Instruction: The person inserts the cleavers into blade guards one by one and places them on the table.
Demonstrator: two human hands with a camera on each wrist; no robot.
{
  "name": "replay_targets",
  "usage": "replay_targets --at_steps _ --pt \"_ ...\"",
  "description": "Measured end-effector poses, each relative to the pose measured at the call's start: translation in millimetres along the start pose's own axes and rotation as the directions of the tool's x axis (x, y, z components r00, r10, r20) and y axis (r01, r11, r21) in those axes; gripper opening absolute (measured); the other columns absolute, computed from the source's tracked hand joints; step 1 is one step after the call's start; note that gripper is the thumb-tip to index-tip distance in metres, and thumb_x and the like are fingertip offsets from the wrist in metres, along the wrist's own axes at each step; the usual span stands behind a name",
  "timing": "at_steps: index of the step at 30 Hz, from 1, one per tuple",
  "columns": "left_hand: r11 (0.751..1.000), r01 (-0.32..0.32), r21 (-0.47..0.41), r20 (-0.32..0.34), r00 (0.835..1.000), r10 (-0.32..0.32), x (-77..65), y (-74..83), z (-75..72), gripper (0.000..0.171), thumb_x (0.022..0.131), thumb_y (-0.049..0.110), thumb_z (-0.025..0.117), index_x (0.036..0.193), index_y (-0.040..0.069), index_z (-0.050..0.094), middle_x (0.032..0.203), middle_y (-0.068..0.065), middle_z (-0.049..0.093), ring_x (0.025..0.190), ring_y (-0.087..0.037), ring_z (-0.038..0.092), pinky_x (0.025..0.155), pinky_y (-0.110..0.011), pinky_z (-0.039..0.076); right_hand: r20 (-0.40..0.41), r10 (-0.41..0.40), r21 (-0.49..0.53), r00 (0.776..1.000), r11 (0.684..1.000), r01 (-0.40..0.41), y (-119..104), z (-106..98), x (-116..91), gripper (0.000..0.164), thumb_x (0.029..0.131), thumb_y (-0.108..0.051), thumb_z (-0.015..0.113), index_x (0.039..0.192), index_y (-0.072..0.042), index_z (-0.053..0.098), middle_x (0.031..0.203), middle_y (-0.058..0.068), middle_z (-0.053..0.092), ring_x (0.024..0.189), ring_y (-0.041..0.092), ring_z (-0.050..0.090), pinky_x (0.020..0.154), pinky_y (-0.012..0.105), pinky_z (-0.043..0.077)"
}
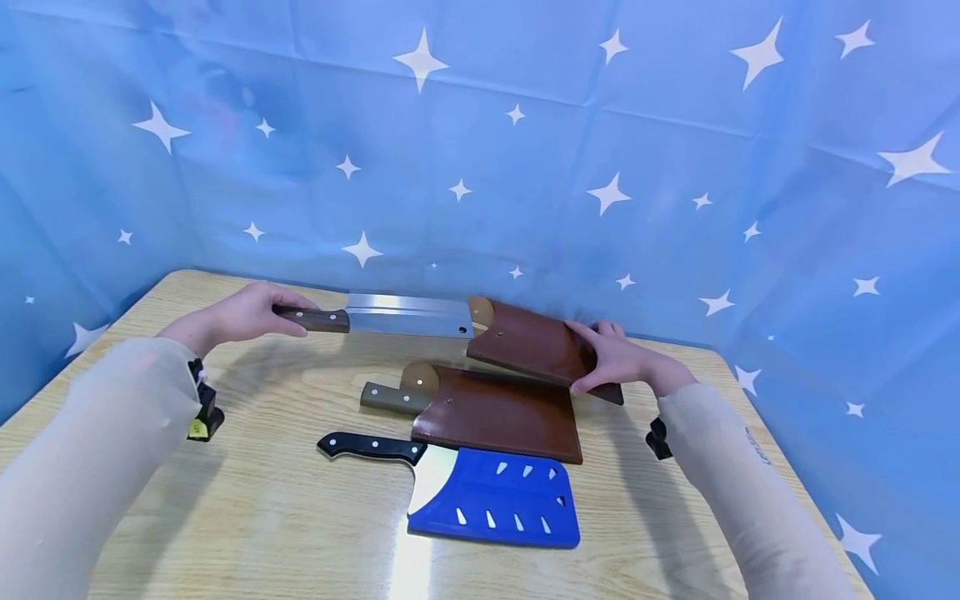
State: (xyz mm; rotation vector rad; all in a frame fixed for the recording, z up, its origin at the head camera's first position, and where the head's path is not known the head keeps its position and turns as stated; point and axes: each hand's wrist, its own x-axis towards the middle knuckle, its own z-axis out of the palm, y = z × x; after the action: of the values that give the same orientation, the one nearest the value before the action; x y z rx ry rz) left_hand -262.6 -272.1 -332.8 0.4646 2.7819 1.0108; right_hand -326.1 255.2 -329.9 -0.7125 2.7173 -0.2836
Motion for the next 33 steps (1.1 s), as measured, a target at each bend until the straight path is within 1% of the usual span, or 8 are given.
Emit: replay_targets --at_steps 7,13,20,25,30,33 --pt "1.000 -0.024 0.010 0.011 1.000 0.024 5.4 4.1 3.4 0.041 0.083 0.016 0.070 0.121 0.003 0.062 0.115 -0.017 0.065 0.088 -0.015 0.059 0.077 -0.031 0.046 0.001 -0.003 0.004 1.000 1.000 0.003 -3.4 -2.6 -0.3 0.112 0.068 -0.050 0.078 0.151 -0.010 0.014 0.137 0.026 0.024 0.119 0.039 0.021 0.093 0.062 0.033" --pt "0.998 -0.058 0.003 0.033 0.998 0.058 10.4 12.6 6.1 0.040 0.083 0.015 0.071 0.120 0.003 0.063 0.114 -0.017 0.065 0.087 -0.014 0.060 0.078 -0.031 0.046 0.003 -0.016 0.015 1.000 1.000 0.016 -8.2 -3.7 1.5 0.111 0.068 -0.049 0.078 0.151 -0.010 0.014 0.135 0.024 0.024 0.117 0.037 0.021 0.092 0.061 0.033" --pt "0.996 -0.092 -0.004 0.062 0.994 0.092 16.1 22.9 11.4 0.037 0.082 0.014 0.070 0.118 0.005 0.065 0.112 -0.014 0.066 0.085 -0.015 0.059 0.076 -0.031 0.045 0.014 -0.025 0.004 1.000 1.000 0.025 -18.3 -6.0 4.0 0.110 0.069 -0.050 0.077 0.151 -0.013 0.013 0.138 0.025 0.023 0.123 0.039 0.018 0.094 0.064 0.031" --pt "0.994 -0.105 -0.023 0.060 0.993 0.106 20.1 28.6 15.0 0.038 0.082 0.014 0.071 0.118 0.003 0.064 0.113 -0.016 0.066 0.087 -0.015 0.061 0.078 -0.031 0.045 0.025 -0.029 -0.002 0.999 1.000 0.029 -24.6 -7.5 6.5 0.110 0.070 -0.051 0.076 0.151 -0.014 0.013 0.138 0.024 0.024 0.124 0.038 0.017 0.095 0.063 0.031" --pt "0.994 -0.106 -0.015 0.055 0.993 0.107 21.8 30.5 18.4 0.037 0.082 0.012 0.070 0.118 0.002 0.064 0.112 -0.016 0.066 0.087 -0.016 0.061 0.078 -0.032 0.045 0.039 -0.045 0.000 0.998 0.999 0.045 -32.3 -7.1 11.3 0.110 0.070 -0.052 0.076 0.151 -0.015 0.012 0.137 0.022 0.025 0.121 0.036 0.020 0.095 0.061 0.032" --pt "0.994 -0.106 -0.006 0.053 0.993 0.106 23.7 31.4 21.4 0.036 0.082 0.011 0.070 0.117 0.003 0.064 0.111 -0.015 0.067 0.087 -0.016 0.060 0.079 -0.031 0.045 0.049 -0.039 0.000 0.998 0.999 0.039 -35.8 -7.8 11.6 0.110 0.069 -0.051 0.076 0.152 -0.015 0.012 0.136 0.022 0.025 0.120 0.035 0.020 0.094 0.060 0.033"
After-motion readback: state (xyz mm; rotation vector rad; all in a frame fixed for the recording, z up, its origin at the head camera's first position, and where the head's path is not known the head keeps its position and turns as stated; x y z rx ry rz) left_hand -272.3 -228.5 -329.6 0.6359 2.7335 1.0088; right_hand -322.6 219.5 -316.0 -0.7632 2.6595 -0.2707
